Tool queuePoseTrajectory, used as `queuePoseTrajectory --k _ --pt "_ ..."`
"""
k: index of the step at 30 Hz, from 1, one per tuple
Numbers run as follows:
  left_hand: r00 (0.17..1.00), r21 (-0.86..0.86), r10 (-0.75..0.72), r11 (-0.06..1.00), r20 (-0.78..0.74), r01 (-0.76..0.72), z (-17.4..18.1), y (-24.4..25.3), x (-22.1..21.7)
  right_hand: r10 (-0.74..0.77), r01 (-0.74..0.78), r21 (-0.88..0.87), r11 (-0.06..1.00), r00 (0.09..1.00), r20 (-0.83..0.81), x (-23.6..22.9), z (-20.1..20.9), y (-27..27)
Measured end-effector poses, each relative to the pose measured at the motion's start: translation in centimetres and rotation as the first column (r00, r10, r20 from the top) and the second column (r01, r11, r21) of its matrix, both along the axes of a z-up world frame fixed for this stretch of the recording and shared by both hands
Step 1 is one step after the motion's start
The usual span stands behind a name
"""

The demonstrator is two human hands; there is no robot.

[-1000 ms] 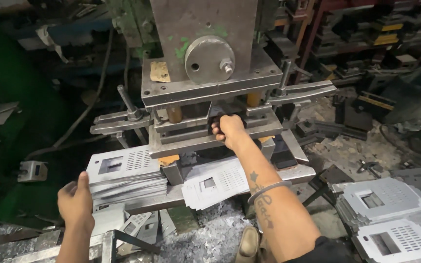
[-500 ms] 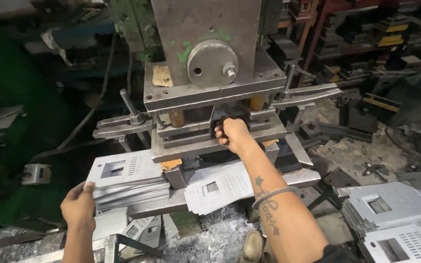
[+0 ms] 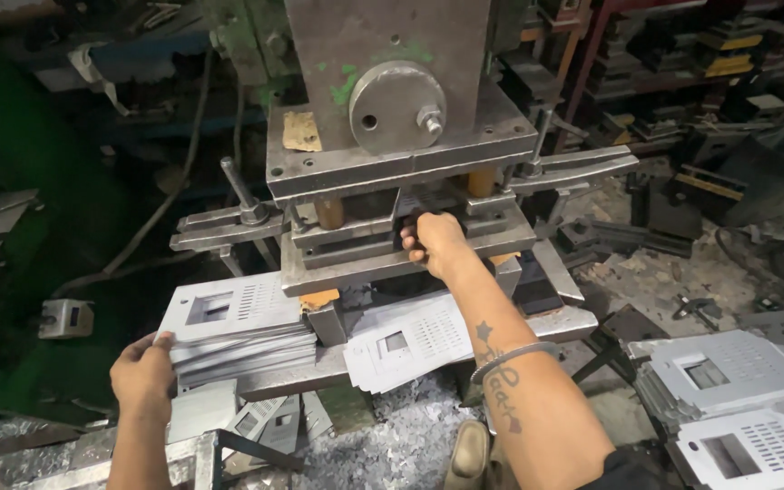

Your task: Operating an industrial manual stamping press to process white rectangular metal plates.

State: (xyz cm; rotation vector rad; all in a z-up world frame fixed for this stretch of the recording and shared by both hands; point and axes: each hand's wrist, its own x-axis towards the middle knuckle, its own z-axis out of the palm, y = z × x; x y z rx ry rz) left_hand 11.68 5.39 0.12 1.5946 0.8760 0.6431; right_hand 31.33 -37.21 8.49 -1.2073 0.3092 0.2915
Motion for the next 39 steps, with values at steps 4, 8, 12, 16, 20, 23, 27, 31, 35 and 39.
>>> queuePoseTrajectory --k 4,8,12,16,20,23,27,31,35,39 --pt "0.995 0.194 0.057 0.980 -0.081 -0.040 -0.7 0.8 0.8 -0.025 0.025 -0.014 1.000 1.000 -0.009 -0.7 1.1 0.1" --pt "0.984 0.078 0.109 0.992 -0.144 -0.098 0.2 -0.2 1.3 -0.033 0.032 -0.012 0.999 0.999 -0.017 -0.3 0.5 0.0" --pt "0.987 -0.066 0.108 0.991 -0.116 -0.116 -0.7 0.0 1.4 -0.033 0.033 0.012 0.999 0.999 -0.003 -0.2 0.2 0.2" --pt "0.981 -0.245 0.112 0.958 -0.161 -0.149 0.9 -3.0 -1.2 -0.038 0.044 0.071 0.997 0.995 -0.089 -0.7 2.2 0.3" --pt "0.998 -0.382 0.058 0.922 -0.005 -0.055 0.6 -3.4 -4.5 -0.041 0.067 0.196 0.978 0.990 -0.134 -0.5 0.5 0.1" --pt "0.991 -0.542 0.072 0.841 0.115 0.002 0.5 -2.5 -6.4 -0.074 0.065 0.218 0.974 0.997 0.033 -4.6 -0.3 -0.6" --pt "0.966 -0.595 0.101 0.802 0.236 0.061 -0.1 -0.8 -9.2 -0.156 0.096 0.246 0.964 0.959 0.236 -13.4 -2.8 -2.2" --pt "0.950 -0.561 0.133 0.826 0.283 0.052 -3.5 1.9 -11.2 -0.218 0.168 0.277 0.946 0.962 0.162 -20.6 -6.1 -3.4" --pt "0.932 -0.531 0.030 0.828 0.362 0.179 -3.8 -0.5 -11.5 -0.232 0.206 0.249 0.946 0.970 0.078 -21.1 -13.2 -4.3" --pt "0.899 -0.537 -0.123 0.765 0.420 0.355 0.4 -8.9 -10.3 -0.053 0.043 -0.109 0.993 0.994 -0.095 -21.5 -16.6 -5.0"
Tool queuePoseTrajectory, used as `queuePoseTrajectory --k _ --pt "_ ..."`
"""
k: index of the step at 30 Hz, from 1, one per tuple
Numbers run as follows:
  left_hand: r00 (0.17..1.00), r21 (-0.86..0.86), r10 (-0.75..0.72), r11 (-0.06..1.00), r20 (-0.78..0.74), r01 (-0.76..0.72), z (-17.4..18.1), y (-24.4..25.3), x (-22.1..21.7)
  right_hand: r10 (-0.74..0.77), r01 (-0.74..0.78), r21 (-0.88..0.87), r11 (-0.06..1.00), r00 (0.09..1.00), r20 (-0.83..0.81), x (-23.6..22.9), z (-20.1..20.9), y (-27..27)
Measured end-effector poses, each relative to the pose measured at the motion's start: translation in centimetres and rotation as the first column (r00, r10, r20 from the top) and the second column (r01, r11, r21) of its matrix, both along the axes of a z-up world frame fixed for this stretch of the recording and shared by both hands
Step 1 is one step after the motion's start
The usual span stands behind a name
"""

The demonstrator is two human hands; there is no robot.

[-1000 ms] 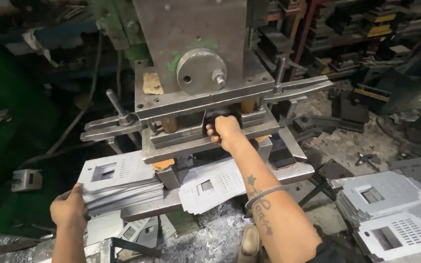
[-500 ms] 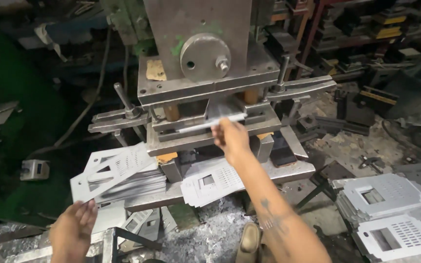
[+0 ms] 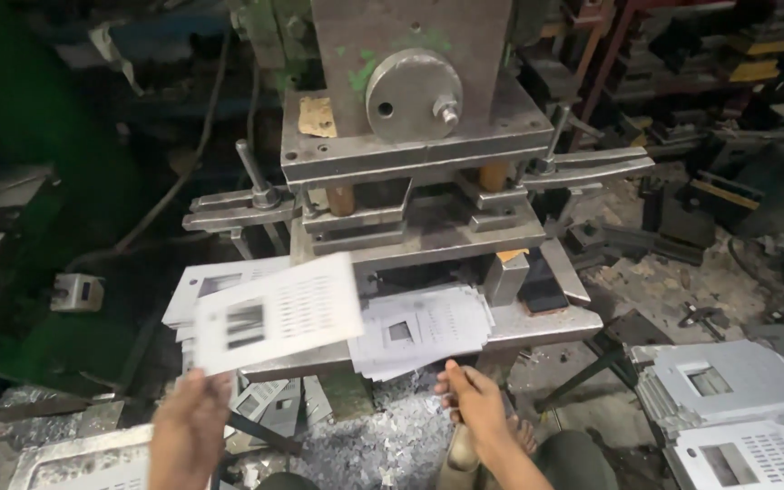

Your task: Operating an industrial manual stamping press to process white rectangular metal plates.

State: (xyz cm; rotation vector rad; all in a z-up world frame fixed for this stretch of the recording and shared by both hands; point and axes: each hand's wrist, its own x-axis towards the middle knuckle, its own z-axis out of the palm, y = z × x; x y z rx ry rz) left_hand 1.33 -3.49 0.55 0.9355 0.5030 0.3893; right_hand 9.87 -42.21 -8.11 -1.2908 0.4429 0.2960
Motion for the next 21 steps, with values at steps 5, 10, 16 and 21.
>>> queuePoseTrajectory --k 5,10,16,21 --pt "0.989 0.028 -0.150 0.988 -0.005 0.150 7.1 -12.2 5.0 0.089 -0.097 0.037 0.995 0.981 0.173 -0.2 6.2 1.4" --pt "0.964 0.011 -0.208 0.978 0.168 0.209 7.2 -18.8 10.7 0.019 -0.112 0.155 0.982 0.864 0.503 2.8 14.2 4.1" --pt "0.922 -0.168 -0.297 0.924 0.248 0.343 8.7 -19.2 10.0 0.142 -0.139 -0.032 0.990 0.925 0.353 14.9 15.4 5.0" --pt "0.936 -0.091 -0.345 0.932 0.069 0.350 6.8 -15.9 5.5 0.206 -0.147 -0.215 0.966 0.934 0.291 20.7 16.4 4.8"
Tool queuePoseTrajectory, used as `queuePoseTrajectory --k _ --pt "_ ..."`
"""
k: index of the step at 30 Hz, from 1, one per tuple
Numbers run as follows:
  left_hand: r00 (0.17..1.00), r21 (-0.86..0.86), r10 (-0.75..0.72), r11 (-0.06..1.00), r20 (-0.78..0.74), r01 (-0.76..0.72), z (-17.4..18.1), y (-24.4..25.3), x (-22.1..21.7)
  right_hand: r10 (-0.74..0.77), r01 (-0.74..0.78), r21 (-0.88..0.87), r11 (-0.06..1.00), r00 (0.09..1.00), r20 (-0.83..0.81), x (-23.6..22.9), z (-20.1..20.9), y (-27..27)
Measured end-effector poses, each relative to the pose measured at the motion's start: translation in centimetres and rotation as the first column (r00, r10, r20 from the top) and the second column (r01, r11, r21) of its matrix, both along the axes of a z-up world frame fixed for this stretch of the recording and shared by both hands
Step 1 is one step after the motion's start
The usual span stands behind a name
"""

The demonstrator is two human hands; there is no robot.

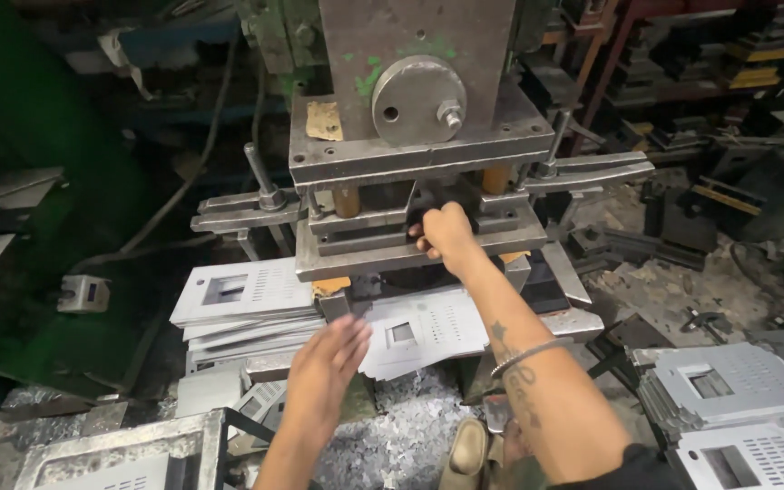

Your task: Operating an industrial manual stamping press to process white rectangular metal plates.

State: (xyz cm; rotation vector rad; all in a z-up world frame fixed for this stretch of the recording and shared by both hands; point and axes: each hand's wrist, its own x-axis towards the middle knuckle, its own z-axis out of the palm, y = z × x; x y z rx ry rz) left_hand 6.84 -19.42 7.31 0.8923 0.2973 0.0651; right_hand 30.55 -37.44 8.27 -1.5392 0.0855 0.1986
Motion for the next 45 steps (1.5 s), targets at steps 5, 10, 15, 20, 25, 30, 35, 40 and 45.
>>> queuePoseTrajectory --k 5,10,15,20,25,30,35,40,45 --pt "0.979 0.057 0.091 0.995 -0.181 -0.082 -5.2 5.0 -3.2 0.012 0.004 0.202 0.979 0.997 -0.076 0.3 0.2 -0.9" --pt "0.933 0.126 0.221 0.973 -0.283 -0.193 -13.2 12.7 -4.8 -0.091 0.203 0.324 0.924 0.940 -0.329 2.4 0.3 -0.9" --pt "0.789 0.171 0.396 0.918 -0.469 -0.359 -13.0 15.8 -6.2 0.022 0.033 0.200 0.979 0.964 -0.264 1.4 0.1 -0.2" --pt "0.807 0.199 0.446 0.895 -0.387 -0.400 -13.2 19.3 -4.8 -0.006 0.060 0.197 0.979 0.965 -0.261 1.7 0.2 0.0" --pt "0.681 0.586 0.731 0.540 0.029 -0.604 -12.1 23.2 -0.1 -0.010 0.045 0.173 0.984 0.980 -0.200 1.2 0.4 0.1" --pt "0.724 0.731 0.676 0.423 0.139 -0.535 -8.6 22.9 3.6 -0.026 0.055 0.166 0.985 0.985 -0.171 1.1 0.3 0.2" --pt "0.714 0.829 0.700 0.385 0.025 -0.406 -8.6 22.9 4.9 -0.029 0.053 0.160 0.986 0.989 -0.147 0.9 0.2 0.1" --pt "0.691 0.488 0.723 0.609 -0.016 -0.625 -9.7 25.0 4.7 -0.032 0.057 0.162 0.985 0.988 -0.151 0.6 0.5 0.2" --pt "0.592 0.387 0.805 0.554 -0.023 -0.737 -7.4 22.7 1.0 -0.040 0.063 0.150 0.987 0.988 -0.149 0.7 0.6 0.3"
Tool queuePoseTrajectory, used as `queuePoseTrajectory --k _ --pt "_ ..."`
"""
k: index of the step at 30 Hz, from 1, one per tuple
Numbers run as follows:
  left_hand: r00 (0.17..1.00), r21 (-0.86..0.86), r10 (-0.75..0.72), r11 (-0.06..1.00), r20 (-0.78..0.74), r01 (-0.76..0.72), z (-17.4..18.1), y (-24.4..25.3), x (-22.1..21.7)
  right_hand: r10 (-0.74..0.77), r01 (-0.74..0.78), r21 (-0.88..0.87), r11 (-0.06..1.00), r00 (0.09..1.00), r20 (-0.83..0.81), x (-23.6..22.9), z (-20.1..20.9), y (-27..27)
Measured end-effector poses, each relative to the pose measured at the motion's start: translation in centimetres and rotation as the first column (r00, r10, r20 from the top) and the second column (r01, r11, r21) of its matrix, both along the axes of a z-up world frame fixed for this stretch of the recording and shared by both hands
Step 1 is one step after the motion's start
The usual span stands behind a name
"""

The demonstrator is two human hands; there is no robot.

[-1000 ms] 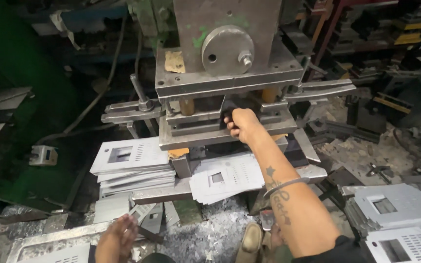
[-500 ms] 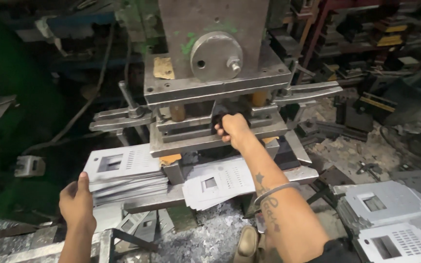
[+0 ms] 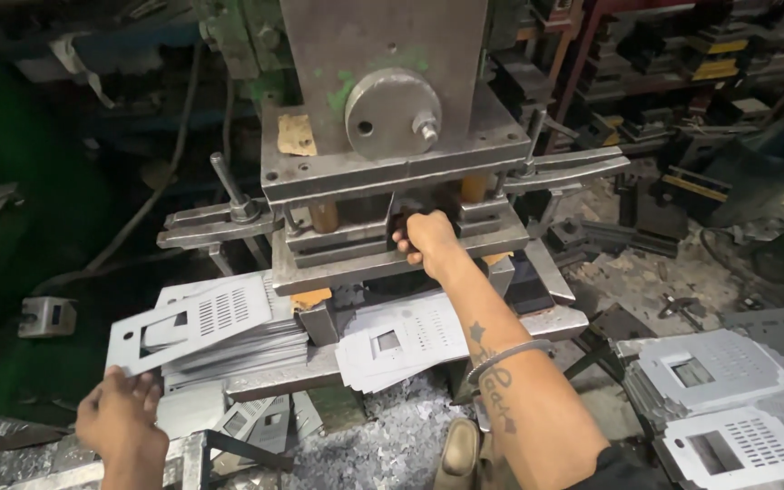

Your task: Operating an industrial manual stamping press to process white rectangular metal plates.

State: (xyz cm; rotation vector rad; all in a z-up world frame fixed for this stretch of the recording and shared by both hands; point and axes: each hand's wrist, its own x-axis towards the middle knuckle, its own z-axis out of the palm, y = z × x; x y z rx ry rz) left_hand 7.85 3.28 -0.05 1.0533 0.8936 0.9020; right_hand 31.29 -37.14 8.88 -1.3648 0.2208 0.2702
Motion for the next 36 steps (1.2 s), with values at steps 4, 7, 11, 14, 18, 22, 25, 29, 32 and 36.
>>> queuePoseTrajectory --k 4,7,11,14,18,22,25,29,32,36 --pt "0.981 -0.091 -0.173 0.979 0.092 0.182 -1.3 -0.7 -3.5 -0.007 0.007 -0.013 1.000 1.000 0.003 0.3 -0.7 0.0" --pt "0.981 -0.038 -0.187 0.981 0.058 0.189 -2.0 -2.1 -4.7 -0.052 0.052 0.004 0.999 0.999 -0.007 -0.1 -0.4 0.4" --pt "0.967 -0.188 -0.254 0.948 0.033 0.256 -1.6 -3.7 -5.7 -0.101 0.105 0.044 0.994 0.992 -0.082 0.4 0.6 0.3" --pt "0.962 -0.251 -0.272 0.933 -0.027 0.257 -0.5 -5.3 -7.2 -0.099 0.184 0.277 0.943 0.950 -0.297 0.8 0.0 -0.6" --pt "0.971 -0.241 -0.229 0.941 0.068 0.239 0.2 -6.0 -7.9 -0.088 0.090 0.402 0.911 0.996 -0.023 -4.2 -1.6 -1.9" --pt "0.953 -0.227 -0.297 0.926 0.058 0.302 0.2 -7.1 -8.5 -0.167 0.074 0.395 0.916 0.964 0.206 -14.5 -3.9 -3.0" --pt "0.935 -0.210 -0.352 0.911 0.048 0.354 0.5 -7.6 -8.6 -0.192 0.150 0.322 0.935 0.976 0.104 -20.5 -4.8 -3.6" --pt "0.899 -0.193 -0.436 0.880 0.033 0.434 0.8 -8.6 -8.8 -0.180 0.165 0.361 0.918 0.984 0.009 -20.6 -12.2 -4.6" --pt "0.879 -0.186 -0.476 0.862 0.026 0.472 1.5 -11.1 -8.1 -0.030 0.045 0.111 0.993 0.991 -0.130 -20.6 -15.5 -5.7" --pt "0.721 -0.139 -0.658 0.710 0.217 0.690 5.8 -18.8 -2.9 0.032 -0.038 0.116 0.993 0.998 0.053 -20.7 -12.7 -5.2"
